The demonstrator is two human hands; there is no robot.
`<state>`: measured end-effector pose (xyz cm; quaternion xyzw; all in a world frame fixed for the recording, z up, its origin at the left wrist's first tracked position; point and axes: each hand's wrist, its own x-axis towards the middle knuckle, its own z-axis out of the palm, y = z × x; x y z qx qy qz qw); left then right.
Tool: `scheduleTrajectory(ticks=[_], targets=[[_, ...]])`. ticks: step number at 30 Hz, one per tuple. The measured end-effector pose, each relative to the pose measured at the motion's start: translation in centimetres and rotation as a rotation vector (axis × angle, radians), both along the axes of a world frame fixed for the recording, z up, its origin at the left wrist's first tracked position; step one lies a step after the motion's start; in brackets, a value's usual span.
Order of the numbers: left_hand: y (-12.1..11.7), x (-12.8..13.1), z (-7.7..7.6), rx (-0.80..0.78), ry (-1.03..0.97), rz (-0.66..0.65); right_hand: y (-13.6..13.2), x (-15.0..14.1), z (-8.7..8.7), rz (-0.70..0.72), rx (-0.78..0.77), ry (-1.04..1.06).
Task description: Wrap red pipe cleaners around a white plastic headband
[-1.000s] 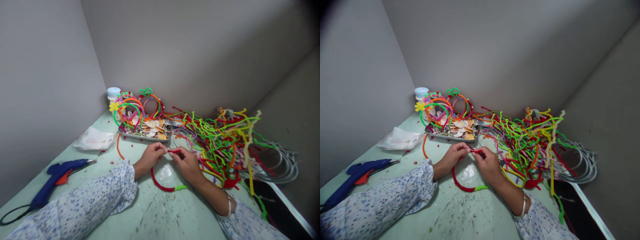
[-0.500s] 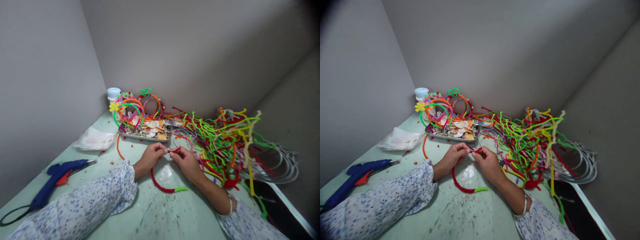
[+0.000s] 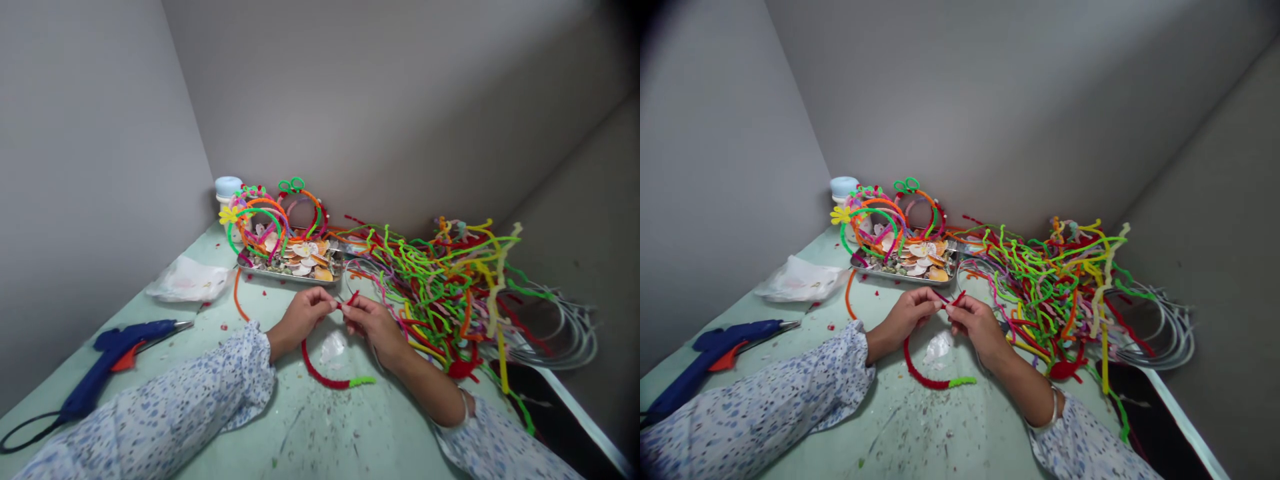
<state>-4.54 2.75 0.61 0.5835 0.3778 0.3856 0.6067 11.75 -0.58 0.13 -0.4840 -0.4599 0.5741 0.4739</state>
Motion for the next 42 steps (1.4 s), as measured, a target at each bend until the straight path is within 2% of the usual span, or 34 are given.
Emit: scheduleTrajectory(ticks=[5, 10, 15, 21, 26, 29, 42], targets=[[-0.1, 0.0, 0.0, 0.002, -0.008, -0.012, 0.0, 0.1, 0.1, 0.013, -0.007, -0.004], [-0.1, 0.0, 0.0, -0.005, -0.015, 0.007, -0.2, -0.1, 0.1, 0.002, 0.053, -0.105], [0.1, 0.0, -0.2, -0.016, -0.026, 0.040, -0.2, -0.5, 0.1, -0.104, 0.184, -0.280], [0.3, 0.1, -0.3, -0.058, -0.045, 0.079, -0.2, -0.2, -0.7, -0.244, 0.393, -0.512], [0.3, 0.1, -0.3, -0.064, -0.052, 0.083, -0.6, -0.1, -0.5, -0.242, 0.588, -0.712], [0.3, 0.1, -0.2, -0.067, -0.054, 0.079, -0.8, -0.1, -0.2, -0.239, 0.647, -0.746], [0.3, 0.1, -0.3, -0.049, -0.055, 0.075, -0.7, 0.1, -0.6, -0.250, 0.704, -0.716]])
